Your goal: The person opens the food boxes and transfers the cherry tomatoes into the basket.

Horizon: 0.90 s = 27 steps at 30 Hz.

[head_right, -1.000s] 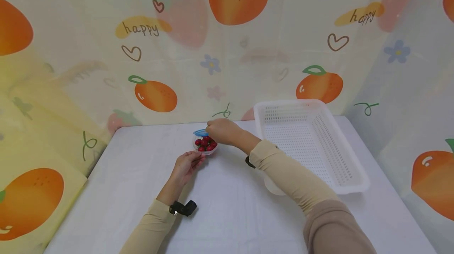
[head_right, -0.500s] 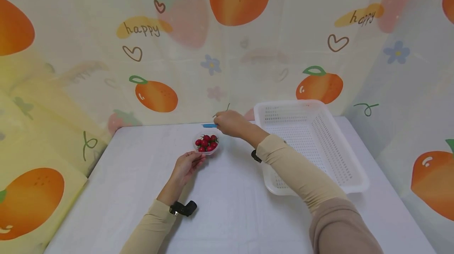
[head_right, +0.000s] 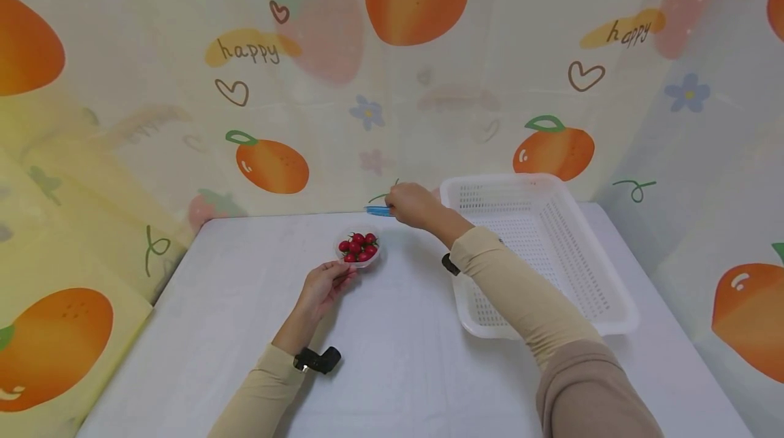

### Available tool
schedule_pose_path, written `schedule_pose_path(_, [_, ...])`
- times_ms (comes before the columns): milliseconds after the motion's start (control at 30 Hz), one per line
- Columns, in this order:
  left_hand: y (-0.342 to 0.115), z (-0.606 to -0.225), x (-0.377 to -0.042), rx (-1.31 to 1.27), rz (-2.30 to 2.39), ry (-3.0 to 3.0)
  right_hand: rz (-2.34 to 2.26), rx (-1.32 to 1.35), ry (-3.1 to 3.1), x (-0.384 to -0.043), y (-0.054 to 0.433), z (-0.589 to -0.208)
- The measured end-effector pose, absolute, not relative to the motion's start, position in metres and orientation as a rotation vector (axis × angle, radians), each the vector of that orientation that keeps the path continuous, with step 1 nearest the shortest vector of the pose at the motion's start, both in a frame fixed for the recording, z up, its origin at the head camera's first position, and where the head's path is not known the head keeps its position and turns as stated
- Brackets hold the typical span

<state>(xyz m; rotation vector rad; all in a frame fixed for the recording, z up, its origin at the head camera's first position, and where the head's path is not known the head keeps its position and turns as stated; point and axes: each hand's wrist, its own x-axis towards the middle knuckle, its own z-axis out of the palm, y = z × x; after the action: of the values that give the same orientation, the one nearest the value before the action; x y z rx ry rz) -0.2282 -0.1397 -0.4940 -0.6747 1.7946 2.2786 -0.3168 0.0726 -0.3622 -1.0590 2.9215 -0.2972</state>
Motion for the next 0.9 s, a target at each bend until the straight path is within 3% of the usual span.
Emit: schedule_pose_path(900, [-0.14,-0.494,-0.228,-0.69,2.285,1.765,-0.391,-0.876,2.744,-0.334,0.088,-0.38])
